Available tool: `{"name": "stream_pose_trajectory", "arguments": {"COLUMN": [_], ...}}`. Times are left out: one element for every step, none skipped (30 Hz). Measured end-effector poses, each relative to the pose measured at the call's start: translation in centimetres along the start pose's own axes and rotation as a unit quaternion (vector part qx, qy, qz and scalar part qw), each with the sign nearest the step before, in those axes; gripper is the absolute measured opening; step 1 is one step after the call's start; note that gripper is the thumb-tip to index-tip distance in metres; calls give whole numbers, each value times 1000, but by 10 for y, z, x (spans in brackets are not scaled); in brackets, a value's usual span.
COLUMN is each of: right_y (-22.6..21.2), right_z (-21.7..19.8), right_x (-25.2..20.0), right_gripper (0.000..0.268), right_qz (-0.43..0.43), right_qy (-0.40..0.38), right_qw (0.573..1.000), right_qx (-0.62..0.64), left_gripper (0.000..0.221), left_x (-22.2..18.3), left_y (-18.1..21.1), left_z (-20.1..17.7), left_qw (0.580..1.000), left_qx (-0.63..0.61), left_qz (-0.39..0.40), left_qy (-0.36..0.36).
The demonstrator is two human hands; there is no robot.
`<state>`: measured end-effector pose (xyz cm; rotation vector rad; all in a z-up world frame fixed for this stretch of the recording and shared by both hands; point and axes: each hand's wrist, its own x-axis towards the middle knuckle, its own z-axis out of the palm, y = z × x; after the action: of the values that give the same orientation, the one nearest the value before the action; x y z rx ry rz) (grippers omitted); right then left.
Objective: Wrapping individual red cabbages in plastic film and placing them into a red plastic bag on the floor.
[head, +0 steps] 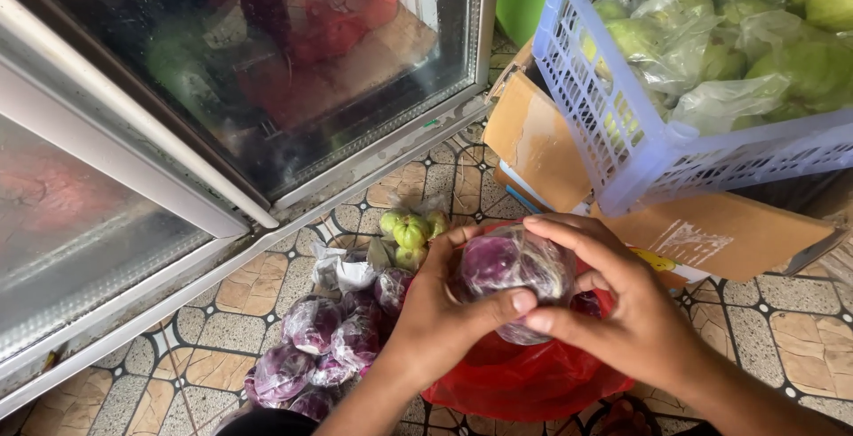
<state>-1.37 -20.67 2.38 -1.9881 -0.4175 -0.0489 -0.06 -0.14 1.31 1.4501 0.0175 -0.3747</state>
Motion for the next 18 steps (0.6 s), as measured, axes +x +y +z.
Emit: {"name": "stream_pose_trajectory", "arguments": {"right_y": [1,3,4,7,11,15,18,21,24,25,26,27,28,28,29,24,18,12], "right_z": [-4,-8,-12,-15,-18,-22,-24,-26,-28,-29,-29,-31,-30,-30,-29,-29,-28,-27], "right_x": [1,3,4,6,8,9,9,9,10,10,9,9,9,9,9,8,7,6], "right_gripper": [74,70,66,66,65,64,64,63,63,63,60,58,58,53,48,48,42,36], "right_qz": [0,5,9,10,39,69,70,59,48,48,75,101,101,102,102,102,44,-14], "right_qy": [1,-12,-26,-25,-25,-24,-22,-24,-25,-25,-19,-13,-11,-3,5,5,26,47], "right_qw": [1000,1000,999,999,995,988,987,984,979,979,973,966,966,965,963,963,981,991], "right_qx": [-1,22,45,45,92,139,139,167,195,196,217,237,237,243,248,248,189,127], "left_gripper": [112,102,93,93,97,100,100,97,93,93,96,98,98,93,88,88,90,92], "left_x": [2,4,5,6,7,7,8,9,10,10,11,12,14,15,16,17,17,17], "left_y": [-1,-2,-3,-4,-4,-5,-10,-14,-19,-22,-25,-27,-32,-37,-42,-42,-41,-41], "left_z": [-1,-1,-2,-3,-4,-4,-3,-3,-3,-3,-3,-3,-4,-5,-7,-6,-6,-5], "left_qw": [1000,998,993,993,990,985,985,973,957,957,953,949,949,943,936,936,938,939], "left_qx": [0,-51,-101,-101,-124,-146,-145,-202,-258,-258,-268,-277,-276,-295,-314,-314,-312,-310], "left_qz": [0,11,22,22,-10,-43,-44,-56,-68,-68,-62,-57,-57,-51,-46,-46,-54,-62], "left_qy": [-1,-25,-48,-49,-62,-76,-78,-94,-111,-110,-125,-140,-141,-146,-151,-151,-142,-134]}}
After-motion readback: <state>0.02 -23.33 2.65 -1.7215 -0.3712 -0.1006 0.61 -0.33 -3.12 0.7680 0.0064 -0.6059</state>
